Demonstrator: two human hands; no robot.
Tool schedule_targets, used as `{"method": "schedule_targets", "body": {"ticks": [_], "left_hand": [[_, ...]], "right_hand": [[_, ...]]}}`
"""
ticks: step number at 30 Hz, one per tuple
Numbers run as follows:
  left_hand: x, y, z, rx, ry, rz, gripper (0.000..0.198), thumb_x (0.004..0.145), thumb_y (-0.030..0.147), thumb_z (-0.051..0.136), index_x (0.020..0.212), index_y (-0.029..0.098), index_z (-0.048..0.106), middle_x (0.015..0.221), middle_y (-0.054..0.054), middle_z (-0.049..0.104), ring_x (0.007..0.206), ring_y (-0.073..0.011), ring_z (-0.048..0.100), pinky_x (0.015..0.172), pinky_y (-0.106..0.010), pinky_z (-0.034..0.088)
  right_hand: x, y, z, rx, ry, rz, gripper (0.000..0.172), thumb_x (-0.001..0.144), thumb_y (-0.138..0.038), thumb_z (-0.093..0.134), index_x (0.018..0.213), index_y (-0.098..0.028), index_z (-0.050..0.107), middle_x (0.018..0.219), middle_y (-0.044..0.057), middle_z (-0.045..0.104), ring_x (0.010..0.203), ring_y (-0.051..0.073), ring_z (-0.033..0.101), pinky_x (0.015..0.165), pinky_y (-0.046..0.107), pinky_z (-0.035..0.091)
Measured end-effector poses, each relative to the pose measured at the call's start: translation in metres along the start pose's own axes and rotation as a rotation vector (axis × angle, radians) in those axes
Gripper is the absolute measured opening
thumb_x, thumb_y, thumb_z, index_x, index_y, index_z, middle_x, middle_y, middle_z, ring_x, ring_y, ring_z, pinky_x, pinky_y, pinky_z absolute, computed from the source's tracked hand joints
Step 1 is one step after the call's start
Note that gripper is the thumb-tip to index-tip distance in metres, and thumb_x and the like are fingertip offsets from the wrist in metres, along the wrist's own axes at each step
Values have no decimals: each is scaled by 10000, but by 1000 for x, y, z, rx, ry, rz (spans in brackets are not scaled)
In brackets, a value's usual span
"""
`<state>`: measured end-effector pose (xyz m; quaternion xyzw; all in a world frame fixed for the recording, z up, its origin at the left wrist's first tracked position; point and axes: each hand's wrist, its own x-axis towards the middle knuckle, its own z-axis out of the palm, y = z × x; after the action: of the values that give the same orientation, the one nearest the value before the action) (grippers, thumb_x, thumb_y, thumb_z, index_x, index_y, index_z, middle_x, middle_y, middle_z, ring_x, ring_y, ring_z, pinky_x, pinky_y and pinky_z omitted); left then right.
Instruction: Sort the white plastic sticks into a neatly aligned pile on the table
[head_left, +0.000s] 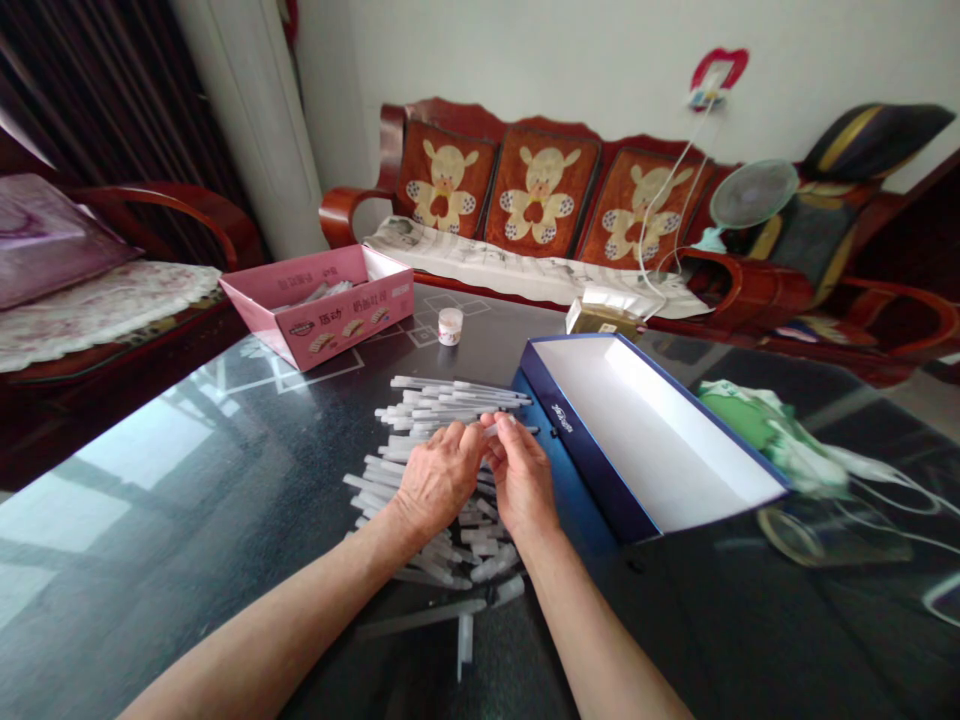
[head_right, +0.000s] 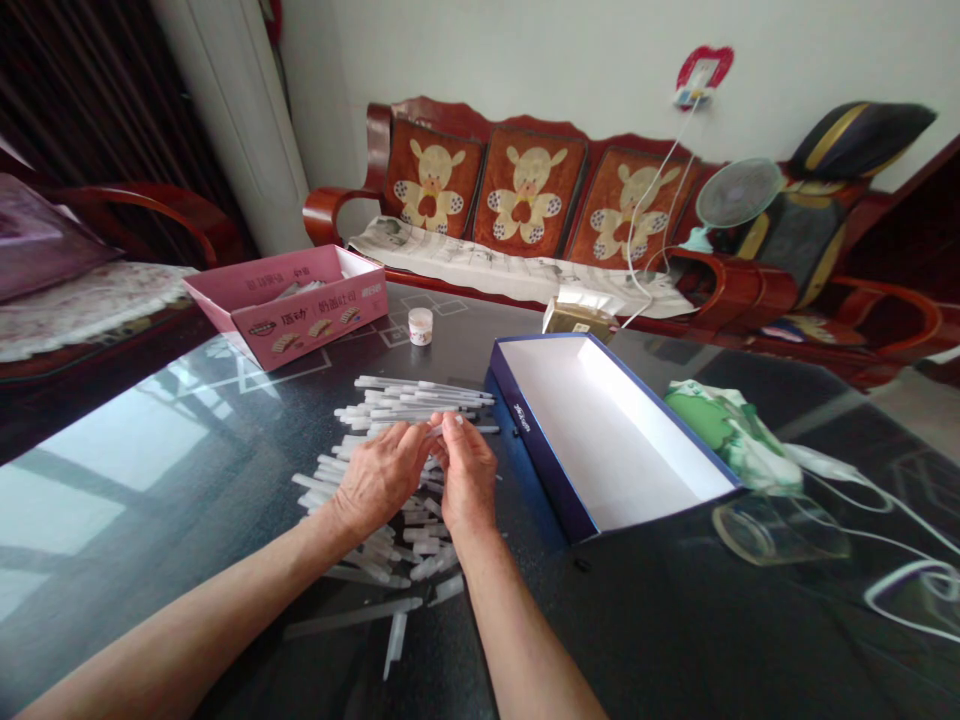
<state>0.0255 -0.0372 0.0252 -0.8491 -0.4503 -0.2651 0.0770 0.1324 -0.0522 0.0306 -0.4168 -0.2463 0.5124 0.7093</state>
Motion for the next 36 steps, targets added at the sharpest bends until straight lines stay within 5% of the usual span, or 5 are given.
{"method": "schedule_targets", "body": {"ticks": [11, 15, 19, 27, 36], "left_hand": [[9, -7, -8, -484, -88, -48, 283, 939, 317, 391, 860, 182, 627, 647, -8, 596, 544, -97, 534, 518, -194, 358], [17, -11, -18, -875, -337, -236, 437, 895, 427, 435, 559, 164, 531, 466, 33, 469, 409, -64, 417, 445, -190, 315], [19, -16, -19, -1225, -595, -439, 385, 853, 488, 447, 692, 169, 590, 503, 38, 514, 355, -65, 392, 373, -194, 299], [15, -39, -5, -345, -127, -105, 255, 896, 322, 436, 903, 194, 656, 744, -33, 656, 652, -140, 596, 569, -216, 402], [11, -51, -1, -145, -143, 60, 236, 897, 292, 444, 999, 224, 646, 839, -42, 611, 795, -187, 597, 631, -259, 448]], "right_hand": [[4, 1, -7, 27, 12, 30, 246, 699, -369, 695, 862, -186, 676, 834, 48, 748, 831, 209, 690, 753, 349, 537], [5, -1, -11, 48, -67, 39, 243, 708, -381, 698, 866, -198, 671, 798, 41, 747, 792, 204, 699, 748, 358, 544], [11, -12, -19, 91, -100, 34, 247, 729, -410, 682, 891, -226, 655, 837, 30, 740, 869, 218, 696, 779, 389, 540], [13, -11, -31, -642, -94, -390, 275, 863, -350, 542, 1089, -224, 634, 783, 22, 709, 791, 184, 658, 810, 343, 490], [10, -7, -30, -1093, -238, -722, 216, 891, -223, 459, 937, -192, 667, 913, 67, 689, 893, 192, 632, 832, 309, 475]]}}
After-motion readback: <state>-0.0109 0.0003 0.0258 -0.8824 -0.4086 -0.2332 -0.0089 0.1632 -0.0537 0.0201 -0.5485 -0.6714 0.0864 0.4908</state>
